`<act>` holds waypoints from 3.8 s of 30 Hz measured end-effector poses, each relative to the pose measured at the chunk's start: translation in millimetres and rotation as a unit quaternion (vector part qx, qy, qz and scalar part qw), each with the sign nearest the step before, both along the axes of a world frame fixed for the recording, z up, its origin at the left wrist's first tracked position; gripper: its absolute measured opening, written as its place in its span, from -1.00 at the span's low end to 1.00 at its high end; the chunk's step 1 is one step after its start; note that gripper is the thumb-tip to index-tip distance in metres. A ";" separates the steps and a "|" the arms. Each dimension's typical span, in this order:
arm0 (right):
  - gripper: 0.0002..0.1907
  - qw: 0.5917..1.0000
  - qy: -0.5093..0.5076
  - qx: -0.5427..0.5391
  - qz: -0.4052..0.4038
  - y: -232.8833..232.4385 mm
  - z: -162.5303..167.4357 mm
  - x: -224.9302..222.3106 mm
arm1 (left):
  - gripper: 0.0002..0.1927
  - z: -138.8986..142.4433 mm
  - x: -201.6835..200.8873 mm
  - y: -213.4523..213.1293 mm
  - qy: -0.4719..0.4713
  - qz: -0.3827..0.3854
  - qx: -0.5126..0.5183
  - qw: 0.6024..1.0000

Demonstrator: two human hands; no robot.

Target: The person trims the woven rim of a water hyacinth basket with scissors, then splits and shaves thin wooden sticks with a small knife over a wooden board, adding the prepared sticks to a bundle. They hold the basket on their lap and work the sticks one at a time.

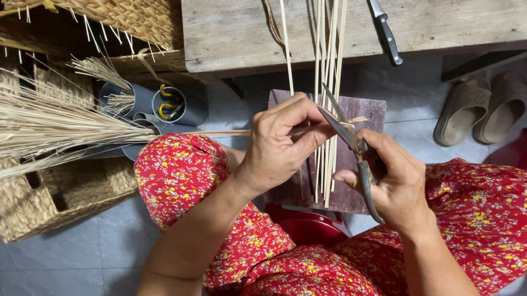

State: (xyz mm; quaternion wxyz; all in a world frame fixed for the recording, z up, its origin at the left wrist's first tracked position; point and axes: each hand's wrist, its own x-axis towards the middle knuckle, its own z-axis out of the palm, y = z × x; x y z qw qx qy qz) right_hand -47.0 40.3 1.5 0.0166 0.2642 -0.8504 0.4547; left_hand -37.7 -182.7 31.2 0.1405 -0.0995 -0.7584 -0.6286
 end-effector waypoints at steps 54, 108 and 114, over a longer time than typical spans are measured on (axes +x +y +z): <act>-0.55 0.919 0.146 0.270 -0.249 72.8 -171.0 -269.7 | -0.75 -11.3 4.5 -22.4 0.075 -0.074 0.063 0.992; -0.34 0.671 -0.495 -0.535 0.136 44.9 -10.1 63.5 | -0.90 -19.3 16.0 21.2 -0.016 -0.185 0.076 0.980; -0.34 0.646 -0.518 -0.542 0.148 50.7 -18.1 62.4 | -0.89 -16.2 16.7 21.3 -0.022 -0.187 0.076 0.979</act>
